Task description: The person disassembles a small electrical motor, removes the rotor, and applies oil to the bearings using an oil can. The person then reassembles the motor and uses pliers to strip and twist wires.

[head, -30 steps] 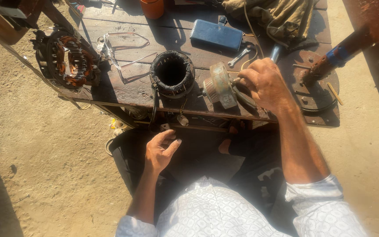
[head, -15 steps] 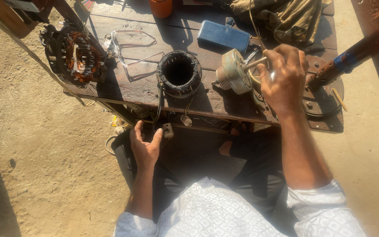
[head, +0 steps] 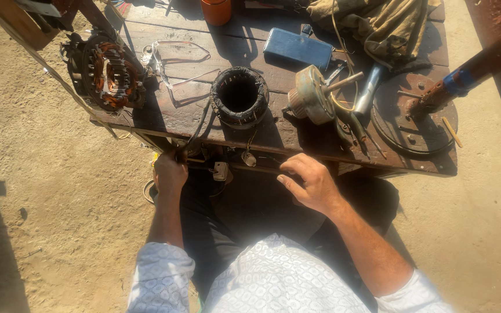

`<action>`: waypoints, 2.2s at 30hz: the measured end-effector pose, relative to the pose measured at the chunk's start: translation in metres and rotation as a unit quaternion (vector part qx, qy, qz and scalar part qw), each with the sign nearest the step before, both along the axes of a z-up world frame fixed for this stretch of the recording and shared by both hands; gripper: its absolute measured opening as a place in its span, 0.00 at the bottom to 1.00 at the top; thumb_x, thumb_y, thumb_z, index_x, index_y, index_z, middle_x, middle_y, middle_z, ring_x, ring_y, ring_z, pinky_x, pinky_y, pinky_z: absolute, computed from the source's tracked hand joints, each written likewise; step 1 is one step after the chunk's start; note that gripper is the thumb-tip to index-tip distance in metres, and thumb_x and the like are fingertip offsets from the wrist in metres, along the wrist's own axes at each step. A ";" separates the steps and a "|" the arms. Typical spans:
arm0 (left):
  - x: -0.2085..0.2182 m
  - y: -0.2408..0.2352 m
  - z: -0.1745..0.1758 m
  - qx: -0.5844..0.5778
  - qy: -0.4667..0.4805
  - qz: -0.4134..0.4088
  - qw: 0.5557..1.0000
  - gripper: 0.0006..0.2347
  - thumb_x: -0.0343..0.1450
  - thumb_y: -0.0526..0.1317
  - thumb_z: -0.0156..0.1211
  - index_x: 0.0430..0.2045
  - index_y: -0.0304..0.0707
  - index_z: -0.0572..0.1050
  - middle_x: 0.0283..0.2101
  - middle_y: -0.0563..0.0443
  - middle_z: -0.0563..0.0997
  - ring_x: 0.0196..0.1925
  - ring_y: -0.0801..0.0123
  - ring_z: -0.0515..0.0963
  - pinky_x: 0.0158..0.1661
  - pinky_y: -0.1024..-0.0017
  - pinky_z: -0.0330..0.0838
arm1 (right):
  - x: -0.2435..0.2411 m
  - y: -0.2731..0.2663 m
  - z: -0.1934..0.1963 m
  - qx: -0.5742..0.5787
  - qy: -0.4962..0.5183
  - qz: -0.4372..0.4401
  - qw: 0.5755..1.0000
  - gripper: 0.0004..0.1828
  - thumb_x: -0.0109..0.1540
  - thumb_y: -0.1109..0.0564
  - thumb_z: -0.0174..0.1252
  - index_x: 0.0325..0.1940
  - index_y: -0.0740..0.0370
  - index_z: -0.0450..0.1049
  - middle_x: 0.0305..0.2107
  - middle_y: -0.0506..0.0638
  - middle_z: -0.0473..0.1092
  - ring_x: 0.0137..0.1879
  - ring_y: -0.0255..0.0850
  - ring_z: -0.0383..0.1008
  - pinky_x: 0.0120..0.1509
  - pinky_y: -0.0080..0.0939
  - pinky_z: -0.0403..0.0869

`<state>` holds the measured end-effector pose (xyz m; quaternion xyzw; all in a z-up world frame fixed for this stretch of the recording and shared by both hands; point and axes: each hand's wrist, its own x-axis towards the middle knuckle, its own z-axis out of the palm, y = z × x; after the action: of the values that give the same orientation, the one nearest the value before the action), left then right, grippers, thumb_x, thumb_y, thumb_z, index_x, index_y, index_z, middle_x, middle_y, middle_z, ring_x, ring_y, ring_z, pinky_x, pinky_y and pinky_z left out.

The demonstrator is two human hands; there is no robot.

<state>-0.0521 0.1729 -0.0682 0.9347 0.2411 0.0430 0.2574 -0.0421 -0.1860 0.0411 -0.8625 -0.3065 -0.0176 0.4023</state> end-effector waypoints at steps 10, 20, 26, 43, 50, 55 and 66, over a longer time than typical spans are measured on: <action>-0.027 0.027 0.023 -0.231 -0.259 0.163 0.924 0.09 0.71 0.40 0.70 0.42 0.42 0.80 0.47 0.48 0.82 0.48 0.66 0.82 0.47 0.72 0.77 | -0.027 -0.023 -0.063 -0.063 0.310 -0.019 0.948 0.13 0.60 0.53 0.64 0.46 0.62 0.77 0.40 0.54 0.76 0.49 0.43 0.81 0.54 0.43 0.81; -0.034 0.038 0.022 -0.051 -0.176 0.147 0.972 0.17 0.69 0.38 0.69 0.52 0.41 0.76 0.51 0.46 0.78 0.52 0.62 0.79 0.51 0.65 0.76 | -0.026 -0.017 -0.062 -0.118 0.329 -0.015 0.937 0.18 0.60 0.51 0.64 0.52 0.60 0.77 0.45 0.55 0.77 0.54 0.45 0.80 0.58 0.44 0.80; -0.054 0.009 -0.001 -0.160 -0.186 0.152 0.958 0.29 0.66 0.46 0.74 0.58 0.31 0.68 0.55 0.42 0.74 0.52 0.59 0.79 0.50 0.62 0.74 | -0.026 -0.015 -0.061 -0.106 0.324 -0.001 0.940 0.18 0.60 0.52 0.64 0.52 0.60 0.77 0.45 0.54 0.76 0.54 0.44 0.80 0.57 0.44 0.80; 0.025 -0.077 0.132 -0.003 -0.363 -0.201 0.910 0.49 0.57 0.58 0.83 0.70 0.40 0.59 0.66 0.32 0.63 0.66 0.40 0.72 0.61 0.48 0.75 | -0.001 -0.010 0.017 0.067 0.035 -0.046 0.996 0.14 0.60 0.55 0.67 0.47 0.63 0.78 0.38 0.51 0.77 0.45 0.40 0.80 0.48 0.39 0.79; 0.091 -0.111 0.170 0.109 -0.130 -0.237 0.957 0.57 0.44 0.66 0.83 0.69 0.52 0.56 0.68 0.28 0.54 0.66 0.31 0.62 0.48 0.41 0.74 | 0.008 -0.030 0.013 -0.052 -0.118 -0.152 0.980 0.13 0.59 0.52 0.70 0.43 0.62 0.79 0.43 0.55 0.74 0.55 0.50 0.73 0.59 0.52 0.72; 0.122 -0.128 0.172 0.130 -0.006 -0.237 0.963 0.59 0.44 0.67 0.84 0.70 0.55 0.54 0.67 0.28 0.54 0.65 0.30 0.60 0.49 0.36 0.70 | 0.031 -0.055 0.003 -0.197 -0.182 -0.272 0.924 0.16 0.57 0.52 0.72 0.45 0.61 0.80 0.51 0.54 0.70 0.61 0.51 0.67 0.64 0.57 0.66; 0.112 -0.127 0.150 0.032 -0.115 -0.174 0.977 0.43 0.48 0.54 0.84 0.59 0.57 0.69 0.61 0.39 0.64 0.66 0.45 0.61 0.54 0.37 0.66 | 0.075 -0.070 -0.024 -0.293 -0.217 -0.254 0.896 0.09 0.59 0.58 0.68 0.39 0.64 0.77 0.57 0.59 0.69 0.64 0.52 0.69 0.64 0.57 0.70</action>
<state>0.0599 0.0459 0.0821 0.9589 0.0421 0.1128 0.2568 0.0333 -0.2558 0.0174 -0.9644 -0.1485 -0.2156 0.0367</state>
